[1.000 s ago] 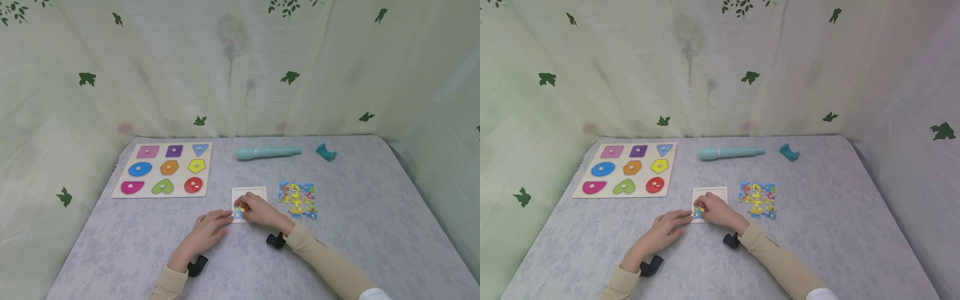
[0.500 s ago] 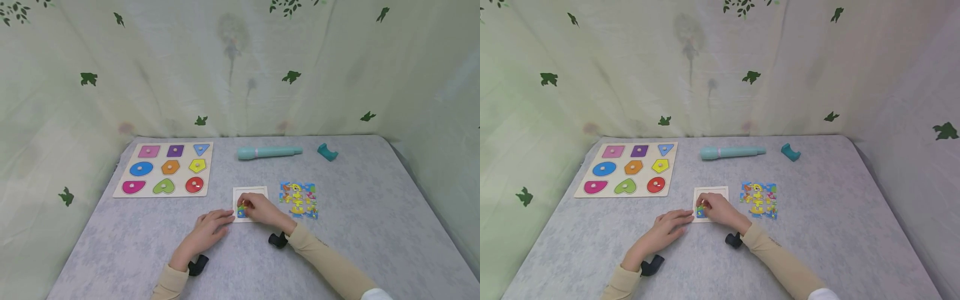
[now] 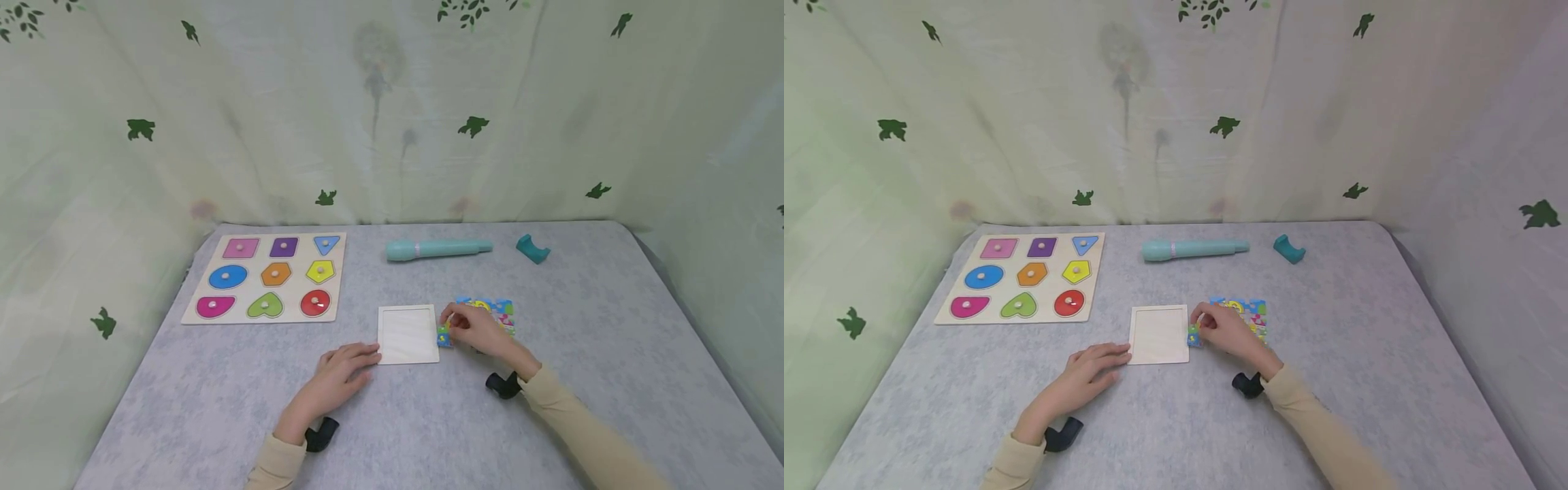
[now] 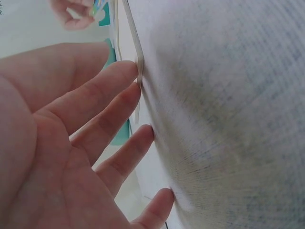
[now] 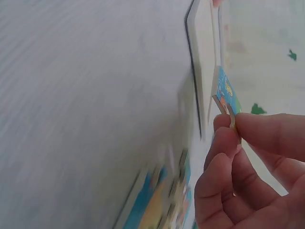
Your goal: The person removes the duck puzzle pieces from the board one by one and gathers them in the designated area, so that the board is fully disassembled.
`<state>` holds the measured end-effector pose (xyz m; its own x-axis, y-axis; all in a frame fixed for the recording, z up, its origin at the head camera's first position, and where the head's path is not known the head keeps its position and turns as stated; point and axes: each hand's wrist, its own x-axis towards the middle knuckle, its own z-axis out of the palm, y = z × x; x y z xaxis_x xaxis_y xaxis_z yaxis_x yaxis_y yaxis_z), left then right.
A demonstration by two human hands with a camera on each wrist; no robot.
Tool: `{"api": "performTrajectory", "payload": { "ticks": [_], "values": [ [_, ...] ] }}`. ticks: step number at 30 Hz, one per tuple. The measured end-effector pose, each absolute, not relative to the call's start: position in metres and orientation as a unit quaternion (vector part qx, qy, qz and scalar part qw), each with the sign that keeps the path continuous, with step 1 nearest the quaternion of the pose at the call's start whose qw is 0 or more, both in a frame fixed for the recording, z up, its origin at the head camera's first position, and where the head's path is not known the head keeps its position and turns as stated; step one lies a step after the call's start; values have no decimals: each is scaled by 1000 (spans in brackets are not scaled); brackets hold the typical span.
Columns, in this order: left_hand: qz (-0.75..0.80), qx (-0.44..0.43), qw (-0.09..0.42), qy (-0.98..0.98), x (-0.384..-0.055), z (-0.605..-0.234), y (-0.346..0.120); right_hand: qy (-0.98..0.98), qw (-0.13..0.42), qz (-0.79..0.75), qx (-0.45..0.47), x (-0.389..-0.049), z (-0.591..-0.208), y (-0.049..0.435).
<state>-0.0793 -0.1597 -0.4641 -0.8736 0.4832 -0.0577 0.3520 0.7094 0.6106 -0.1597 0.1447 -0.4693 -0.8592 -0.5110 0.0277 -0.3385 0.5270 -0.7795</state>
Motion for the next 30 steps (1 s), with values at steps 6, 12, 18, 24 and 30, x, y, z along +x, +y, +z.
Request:
{"api": "performTrajectory", "payload": {
  "ticks": [6, 12, 18, 24, 30],
  "values": [
    [310, 225, 105, 918, -79, -464, -160, 869, 114, -413, -246, -157, -469, 167],
    [316, 225, 104, 916, -79, -464, -160, 863, 134, -422, -243, -153, -469, 173],
    [314, 228, 101, 916, -79, -465, -159, 875, 112, -408, -236, -149, -472, 170],
    [314, 226, 100, 917, -80, -466, -160, 890, 82, -380, -240, -147, -473, 167],
    [316, 223, 99, 917, -80, -468, -160, 898, 72, -357, -248, -147, -474, 165]
  ]
}}
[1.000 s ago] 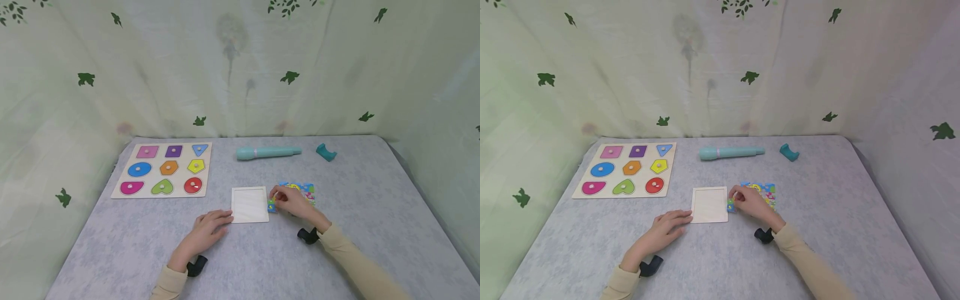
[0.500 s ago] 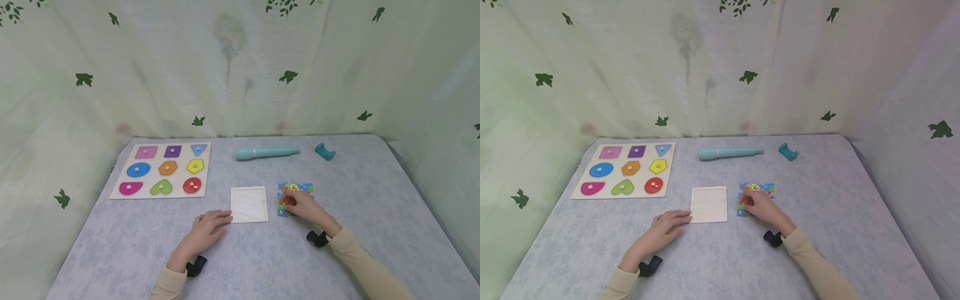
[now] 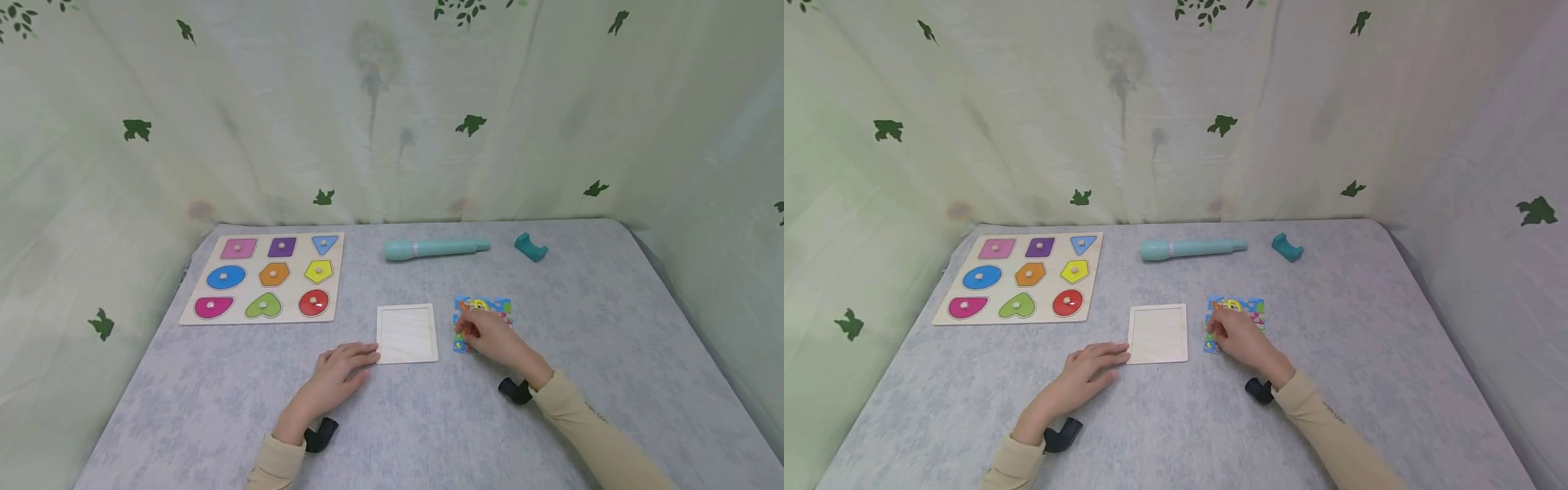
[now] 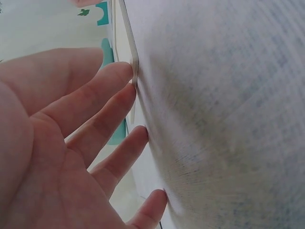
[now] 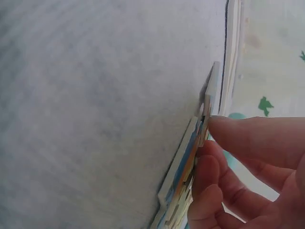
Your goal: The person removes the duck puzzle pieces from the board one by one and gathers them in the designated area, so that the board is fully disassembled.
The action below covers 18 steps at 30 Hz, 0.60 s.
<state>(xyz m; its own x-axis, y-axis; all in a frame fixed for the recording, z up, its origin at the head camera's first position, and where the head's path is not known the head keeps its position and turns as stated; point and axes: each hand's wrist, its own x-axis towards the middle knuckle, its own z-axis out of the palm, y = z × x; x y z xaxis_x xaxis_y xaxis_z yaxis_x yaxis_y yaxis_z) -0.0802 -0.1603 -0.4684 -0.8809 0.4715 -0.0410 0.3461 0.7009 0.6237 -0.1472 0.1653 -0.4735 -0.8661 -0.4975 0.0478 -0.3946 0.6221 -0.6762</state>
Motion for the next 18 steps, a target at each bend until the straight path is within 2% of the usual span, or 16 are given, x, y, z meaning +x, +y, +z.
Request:
{"api": "performTrajectory", "payload": {
  "ticks": [18],
  "values": [
    [320, 219, 98, 917, -80, -470, -161, 884, 78, -375, -268, -149, -474, 167]
  ]
}}
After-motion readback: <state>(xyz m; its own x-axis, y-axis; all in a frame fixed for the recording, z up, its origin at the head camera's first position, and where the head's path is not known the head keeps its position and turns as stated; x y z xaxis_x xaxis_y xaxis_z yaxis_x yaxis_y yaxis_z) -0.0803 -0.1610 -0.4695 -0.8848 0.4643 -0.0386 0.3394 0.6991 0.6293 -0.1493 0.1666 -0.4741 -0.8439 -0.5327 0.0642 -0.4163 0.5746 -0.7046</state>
